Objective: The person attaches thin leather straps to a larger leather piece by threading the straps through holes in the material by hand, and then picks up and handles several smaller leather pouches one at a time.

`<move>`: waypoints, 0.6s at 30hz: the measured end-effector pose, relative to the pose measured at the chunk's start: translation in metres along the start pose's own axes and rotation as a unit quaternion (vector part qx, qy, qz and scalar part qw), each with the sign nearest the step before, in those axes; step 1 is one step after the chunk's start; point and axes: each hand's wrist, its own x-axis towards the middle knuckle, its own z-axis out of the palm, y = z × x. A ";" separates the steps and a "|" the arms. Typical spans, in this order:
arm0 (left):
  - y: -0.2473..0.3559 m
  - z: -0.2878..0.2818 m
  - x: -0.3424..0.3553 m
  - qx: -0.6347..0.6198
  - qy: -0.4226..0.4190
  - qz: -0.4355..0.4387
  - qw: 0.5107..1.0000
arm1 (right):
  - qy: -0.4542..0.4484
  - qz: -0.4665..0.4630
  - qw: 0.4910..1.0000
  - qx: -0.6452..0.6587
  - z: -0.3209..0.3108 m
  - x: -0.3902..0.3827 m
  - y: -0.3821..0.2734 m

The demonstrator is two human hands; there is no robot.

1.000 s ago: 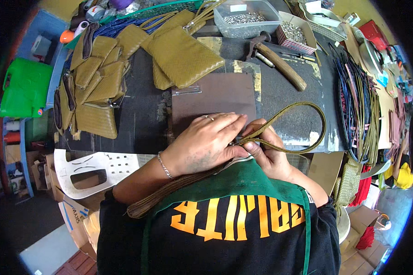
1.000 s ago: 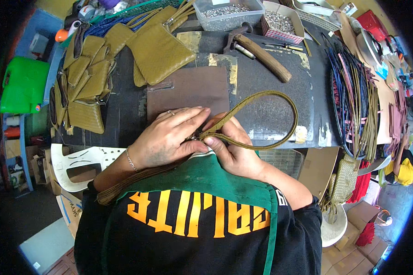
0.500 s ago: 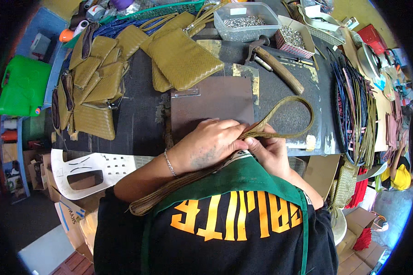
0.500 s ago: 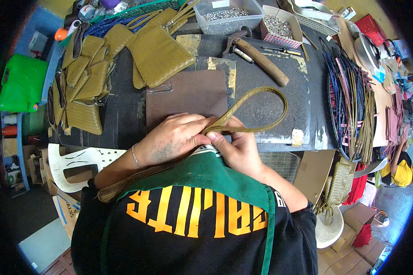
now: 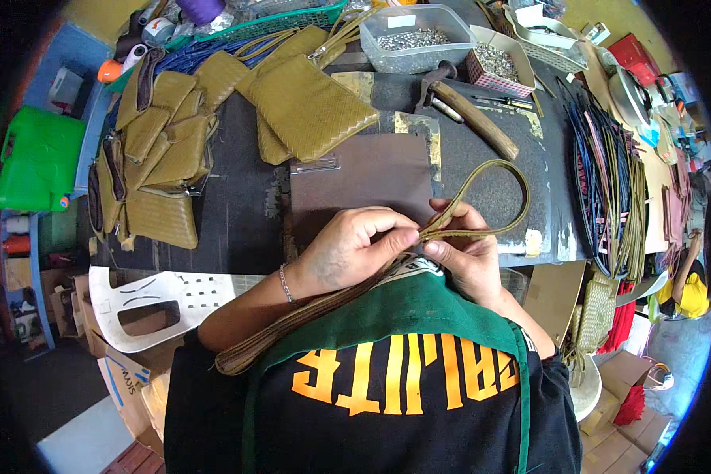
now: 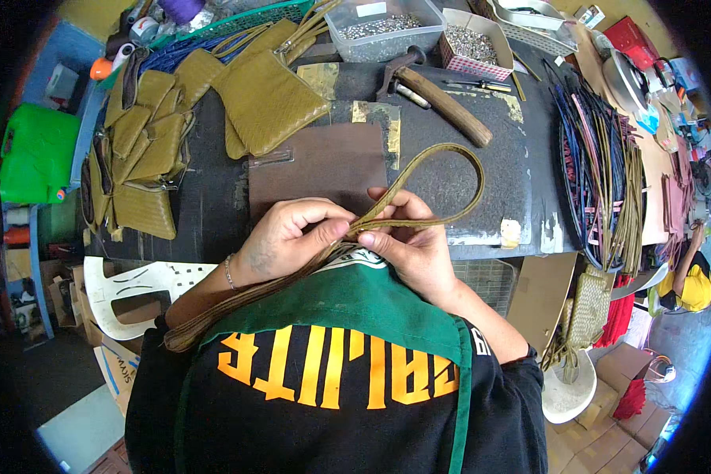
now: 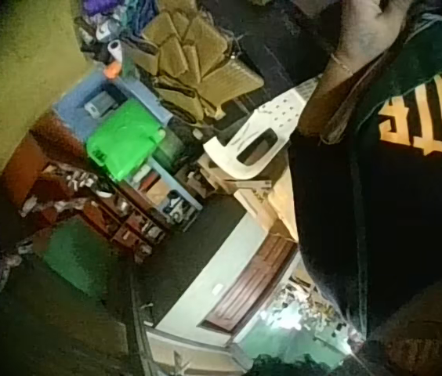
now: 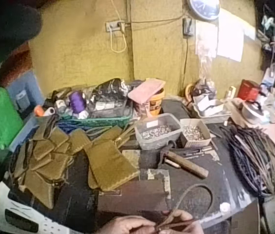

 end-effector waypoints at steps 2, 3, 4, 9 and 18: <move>-0.003 -0.001 0.002 -0.057 -0.021 -0.047 0.997 | -0.008 -0.008 1.000 -0.010 -0.004 0.000 -0.001; -0.004 -0.001 0.003 -0.113 -0.041 -0.094 0.988 | -0.015 -0.016 1.000 -0.020 -0.006 0.000 -0.002; -0.006 -0.001 0.004 -0.113 -0.040 -0.093 0.988 | -0.017 -0.016 1.000 -0.020 -0.008 0.001 -0.002; -0.007 0.001 0.007 -0.115 -0.079 -0.115 0.983 | 0.015 -0.073 0.990 -0.120 -0.014 0.000 -0.001; 0.000 0.005 0.003 -0.041 -0.025 -0.071 0.996 | 0.008 -0.150 0.972 -0.182 -0.011 -0.004 0.000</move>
